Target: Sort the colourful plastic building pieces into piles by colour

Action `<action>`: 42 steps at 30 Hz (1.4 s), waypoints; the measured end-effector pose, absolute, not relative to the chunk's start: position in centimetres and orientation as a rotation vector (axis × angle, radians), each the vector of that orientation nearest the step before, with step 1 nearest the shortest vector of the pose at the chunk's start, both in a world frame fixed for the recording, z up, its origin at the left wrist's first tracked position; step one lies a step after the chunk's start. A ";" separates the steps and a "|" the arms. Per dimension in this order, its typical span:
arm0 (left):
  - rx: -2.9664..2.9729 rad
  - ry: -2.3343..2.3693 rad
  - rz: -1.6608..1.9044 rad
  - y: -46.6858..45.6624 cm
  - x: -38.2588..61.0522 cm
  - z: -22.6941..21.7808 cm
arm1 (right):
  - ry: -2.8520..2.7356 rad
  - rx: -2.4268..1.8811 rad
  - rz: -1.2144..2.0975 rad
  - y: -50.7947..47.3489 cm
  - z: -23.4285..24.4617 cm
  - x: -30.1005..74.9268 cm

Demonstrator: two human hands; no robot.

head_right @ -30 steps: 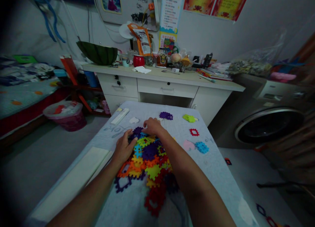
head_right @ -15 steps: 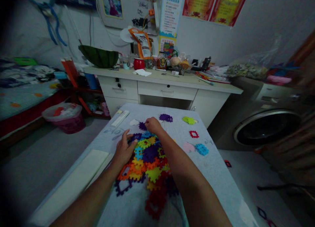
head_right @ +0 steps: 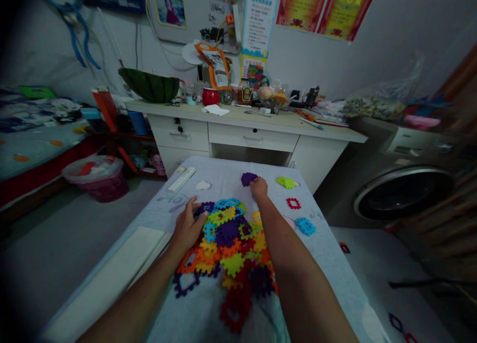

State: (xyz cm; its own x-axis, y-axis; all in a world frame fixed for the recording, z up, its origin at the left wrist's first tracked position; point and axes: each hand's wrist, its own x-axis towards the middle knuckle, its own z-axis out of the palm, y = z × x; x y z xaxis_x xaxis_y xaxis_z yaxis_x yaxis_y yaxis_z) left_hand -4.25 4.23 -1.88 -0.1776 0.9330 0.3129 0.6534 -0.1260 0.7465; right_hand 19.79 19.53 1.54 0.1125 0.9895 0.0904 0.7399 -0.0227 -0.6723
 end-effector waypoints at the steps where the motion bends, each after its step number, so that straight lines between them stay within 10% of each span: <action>1: 1.767 1.826 1.205 4.3 -4.3 -1.9 | -1.674 -1.849 0.509 19.4 1.6 19.8; 25: 1.501 1.545 1.412 4.7 -4.6 -2.9 | -2.607 -1.447 0.549 12.5 4.0 10.3; 42: 1.523 1.662 1.385 4.4 -4.4 -2.4 | -1.334 -1.765 0.796 16.4 2.2 21.6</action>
